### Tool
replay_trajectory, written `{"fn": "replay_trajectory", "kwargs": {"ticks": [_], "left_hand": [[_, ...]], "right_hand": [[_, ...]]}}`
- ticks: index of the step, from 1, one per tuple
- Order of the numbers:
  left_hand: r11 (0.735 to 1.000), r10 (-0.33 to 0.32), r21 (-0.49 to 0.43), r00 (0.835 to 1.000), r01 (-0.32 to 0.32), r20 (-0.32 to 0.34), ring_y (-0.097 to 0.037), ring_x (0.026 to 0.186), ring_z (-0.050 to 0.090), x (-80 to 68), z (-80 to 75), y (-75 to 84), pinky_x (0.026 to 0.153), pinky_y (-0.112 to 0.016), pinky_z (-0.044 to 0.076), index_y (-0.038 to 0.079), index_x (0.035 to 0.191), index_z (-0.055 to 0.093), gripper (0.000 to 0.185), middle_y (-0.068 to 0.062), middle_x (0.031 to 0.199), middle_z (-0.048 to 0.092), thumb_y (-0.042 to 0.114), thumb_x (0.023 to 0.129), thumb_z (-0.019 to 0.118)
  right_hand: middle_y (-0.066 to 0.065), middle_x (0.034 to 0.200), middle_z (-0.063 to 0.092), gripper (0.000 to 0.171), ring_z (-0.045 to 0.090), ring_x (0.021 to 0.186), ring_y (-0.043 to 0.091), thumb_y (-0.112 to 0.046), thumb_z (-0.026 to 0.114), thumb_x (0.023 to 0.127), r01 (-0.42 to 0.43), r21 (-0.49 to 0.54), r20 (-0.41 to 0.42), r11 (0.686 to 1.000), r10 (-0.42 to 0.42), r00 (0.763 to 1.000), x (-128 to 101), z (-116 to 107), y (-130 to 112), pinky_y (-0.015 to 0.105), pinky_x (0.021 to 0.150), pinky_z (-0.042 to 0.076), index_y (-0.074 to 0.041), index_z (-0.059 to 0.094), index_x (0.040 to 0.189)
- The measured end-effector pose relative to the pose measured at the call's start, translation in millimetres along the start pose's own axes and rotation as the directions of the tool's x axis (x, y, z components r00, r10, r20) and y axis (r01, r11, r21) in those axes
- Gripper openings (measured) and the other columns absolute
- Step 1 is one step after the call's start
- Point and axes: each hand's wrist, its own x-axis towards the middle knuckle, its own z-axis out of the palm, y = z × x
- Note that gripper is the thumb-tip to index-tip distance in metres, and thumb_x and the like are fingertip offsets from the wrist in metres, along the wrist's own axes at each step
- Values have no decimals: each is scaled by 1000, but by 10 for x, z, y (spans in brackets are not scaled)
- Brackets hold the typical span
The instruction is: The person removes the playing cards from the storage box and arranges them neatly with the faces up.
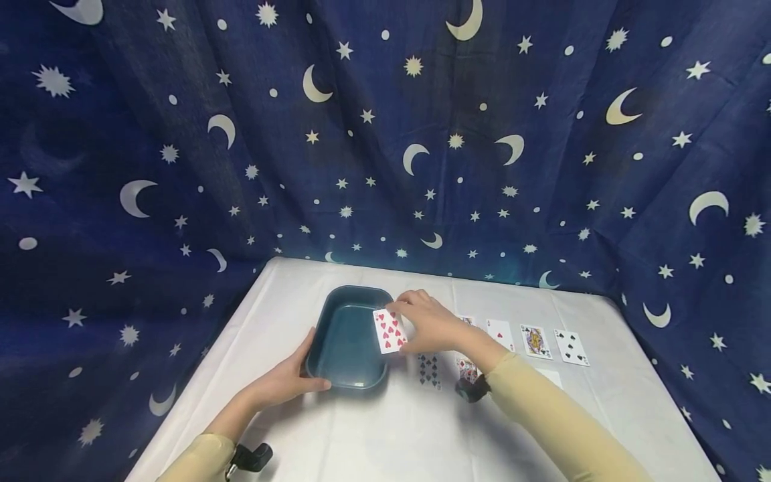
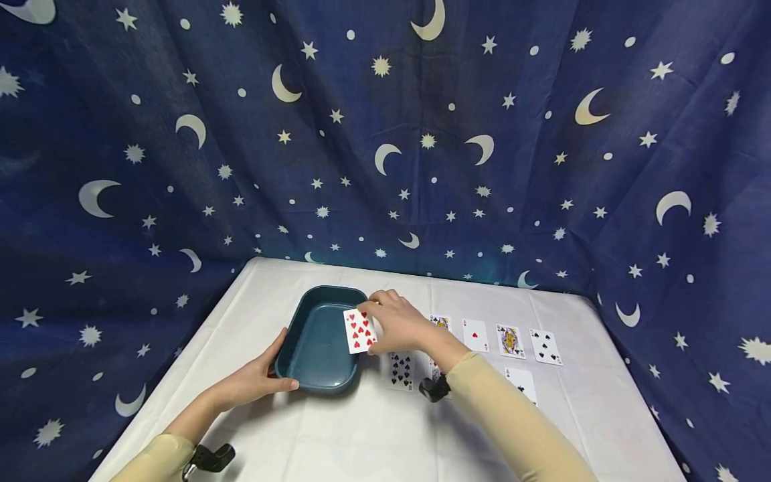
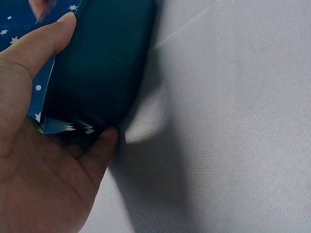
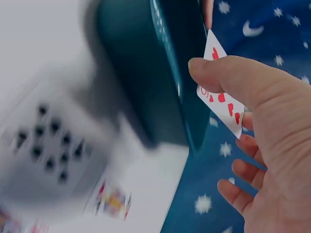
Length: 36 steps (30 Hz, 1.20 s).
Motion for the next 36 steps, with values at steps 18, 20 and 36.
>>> {"fn": "replay_trajectory", "kwargs": {"ticks": [18,20,36], "left_hand": [[999,-34,26,999,34,-5,-39,153,18,-10,-32,-48,121,-59,24,20,166,-6,125,-14,171,1,43,84,85],[999,-37,23,999,37,-3,-40,153,15,-5,-29,-60,121,-60,23,20,166,-6,124,-15,171,0,43,84,85],[1000,-22,16,1000,22,8,-38,154,6,33,3,-47,122,-62,16,22,166,-6,124,-14,171,0,42,84,85]], "right_hand": [[20,142,49,87,40,129,42,-32,94,70,-367,60,-53,928,370,927,-1837,-140,1513,69,103,41,-10,56,145],[23,140,49,89,40,128,44,-33,95,68,-398,46,-42,916,400,916,-2023,-107,1624,71,102,41,-7,57,143],[31,132,51,92,42,119,55,-30,95,58,-518,-3,50,855,517,854,-2885,92,2062,78,94,40,1,58,137]]}}
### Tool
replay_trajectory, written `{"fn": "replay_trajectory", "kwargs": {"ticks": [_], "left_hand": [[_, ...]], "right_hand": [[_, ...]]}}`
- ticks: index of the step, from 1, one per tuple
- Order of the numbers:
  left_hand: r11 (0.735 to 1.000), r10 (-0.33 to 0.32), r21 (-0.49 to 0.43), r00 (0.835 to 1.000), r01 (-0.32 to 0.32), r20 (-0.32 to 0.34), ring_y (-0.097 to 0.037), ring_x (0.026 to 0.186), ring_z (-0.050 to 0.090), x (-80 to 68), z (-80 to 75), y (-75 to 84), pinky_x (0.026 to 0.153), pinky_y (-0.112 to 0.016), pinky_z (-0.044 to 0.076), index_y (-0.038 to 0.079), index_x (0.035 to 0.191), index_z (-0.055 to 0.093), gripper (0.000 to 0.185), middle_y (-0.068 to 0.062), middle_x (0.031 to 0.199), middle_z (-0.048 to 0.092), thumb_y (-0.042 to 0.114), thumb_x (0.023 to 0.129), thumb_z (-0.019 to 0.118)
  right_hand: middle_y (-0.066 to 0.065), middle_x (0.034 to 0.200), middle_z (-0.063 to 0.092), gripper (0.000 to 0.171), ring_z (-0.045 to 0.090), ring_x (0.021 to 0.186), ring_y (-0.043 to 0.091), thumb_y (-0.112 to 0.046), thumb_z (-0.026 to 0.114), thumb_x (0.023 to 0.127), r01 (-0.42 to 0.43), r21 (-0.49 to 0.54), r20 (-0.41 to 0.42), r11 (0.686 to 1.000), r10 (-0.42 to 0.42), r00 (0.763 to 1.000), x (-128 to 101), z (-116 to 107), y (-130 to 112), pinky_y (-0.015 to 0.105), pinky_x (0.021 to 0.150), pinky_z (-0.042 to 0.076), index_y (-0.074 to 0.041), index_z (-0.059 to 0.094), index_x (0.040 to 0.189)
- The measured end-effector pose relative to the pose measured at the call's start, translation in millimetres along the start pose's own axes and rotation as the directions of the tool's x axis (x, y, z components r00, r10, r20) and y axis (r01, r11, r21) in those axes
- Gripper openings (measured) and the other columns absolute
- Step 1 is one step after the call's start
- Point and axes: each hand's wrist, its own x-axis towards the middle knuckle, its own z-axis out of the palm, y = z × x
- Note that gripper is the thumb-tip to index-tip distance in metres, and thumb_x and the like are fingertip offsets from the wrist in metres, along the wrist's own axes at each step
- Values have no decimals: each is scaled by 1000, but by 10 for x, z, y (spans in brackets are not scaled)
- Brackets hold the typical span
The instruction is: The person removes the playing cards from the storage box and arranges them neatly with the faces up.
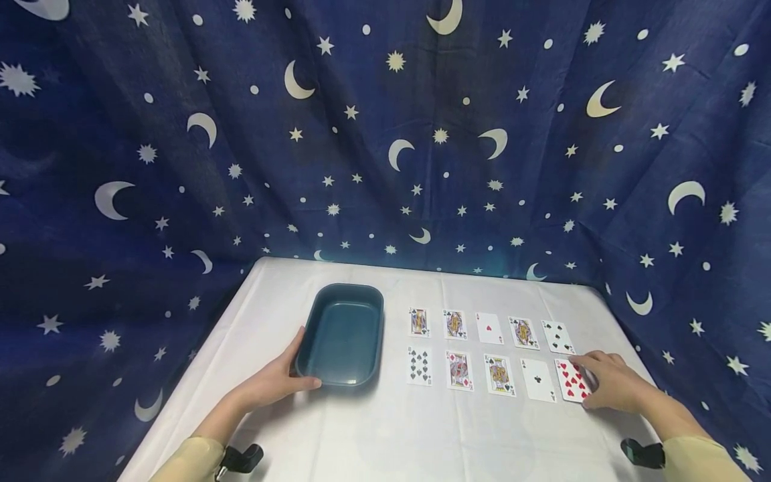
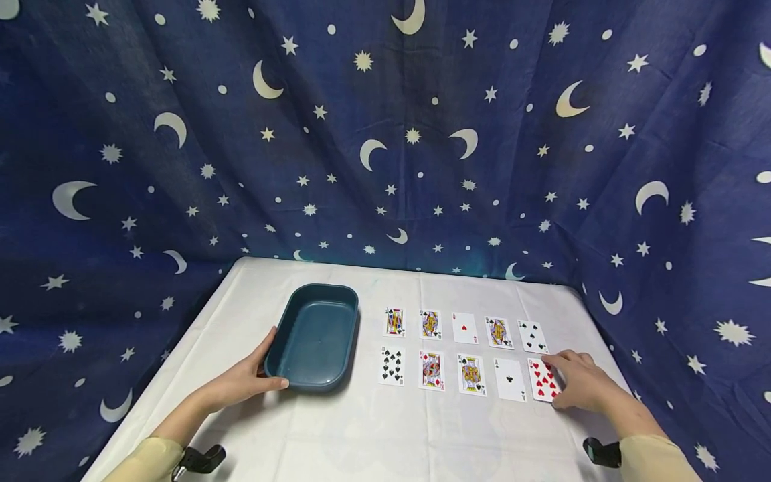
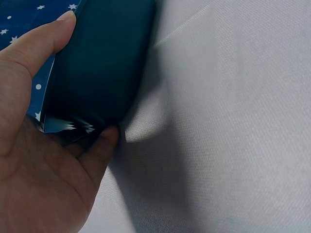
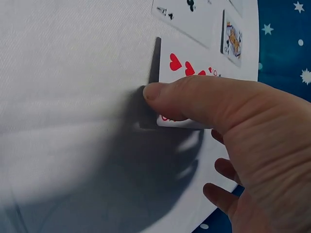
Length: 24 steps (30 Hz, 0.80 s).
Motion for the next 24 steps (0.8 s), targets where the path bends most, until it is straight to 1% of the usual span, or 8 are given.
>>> {"fn": "replay_trajectory", "kwargs": {"ticks": [8,13,14,17,20,21,24], "left_hand": [[1000,-22,-1,1000,22,4,-37,155,7,-5,3,-22,122,-62,17,23,166,-5,124,-13,171,0,42,83,85],[1000,-7,-1,1000,7,4,-39,154,6,-18,-15,5,121,-63,18,22,166,-5,123,-15,171,0,41,84,85],[1000,-3,-4,1000,3,3,-40,154,7,-20,-17,8,121,-63,19,22,166,-4,123,-15,171,1,40,84,85],[1000,6,-28,1000,-6,5,-42,152,17,-35,-22,18,120,-61,26,21,166,-3,123,-17,170,2,37,83,86],[998,-4,-59,1000,5,12,-45,148,29,-55,-37,27,118,-59,31,21,166,-4,122,-20,170,3,36,85,85],[998,-10,-64,1000,11,15,-46,147,31,-63,-46,31,118,-58,31,21,166,-5,120,-21,170,3,37,86,83],[997,-24,-76,1000,25,6,-46,147,30,-76,-95,28,119,-58,30,23,165,-8,112,-21,170,5,41,93,75]], "right_hand": [[31,133,50,91,41,120,55,-28,94,60,-48,40,62,998,46,997,-23,31,27,80,94,38,1,57,138],[31,133,49,91,41,120,54,-25,92,61,-68,52,82,996,64,995,-16,23,4,80,95,38,1,56,140],[32,133,48,90,41,119,54,-25,92,62,-70,51,87,996,65,994,-16,24,0,80,94,38,1,55,140],[31,133,48,90,41,119,54,-23,91,63,-82,55,98,995,76,992,-23,39,-9,79,94,38,2,55,141],[32,133,47,90,41,119,54,-19,90,63,-88,69,99,994,81,992,-29,58,-14,80,95,38,3,54,142],[32,133,47,90,40,120,55,-18,90,62,-89,74,98,993,82,992,-31,66,-16,80,96,37,3,53,142],[34,133,47,90,41,119,56,-18,88,63,-96,82,94,992,88,992,-40,86,-21,80,96,37,4,52,143]]}}
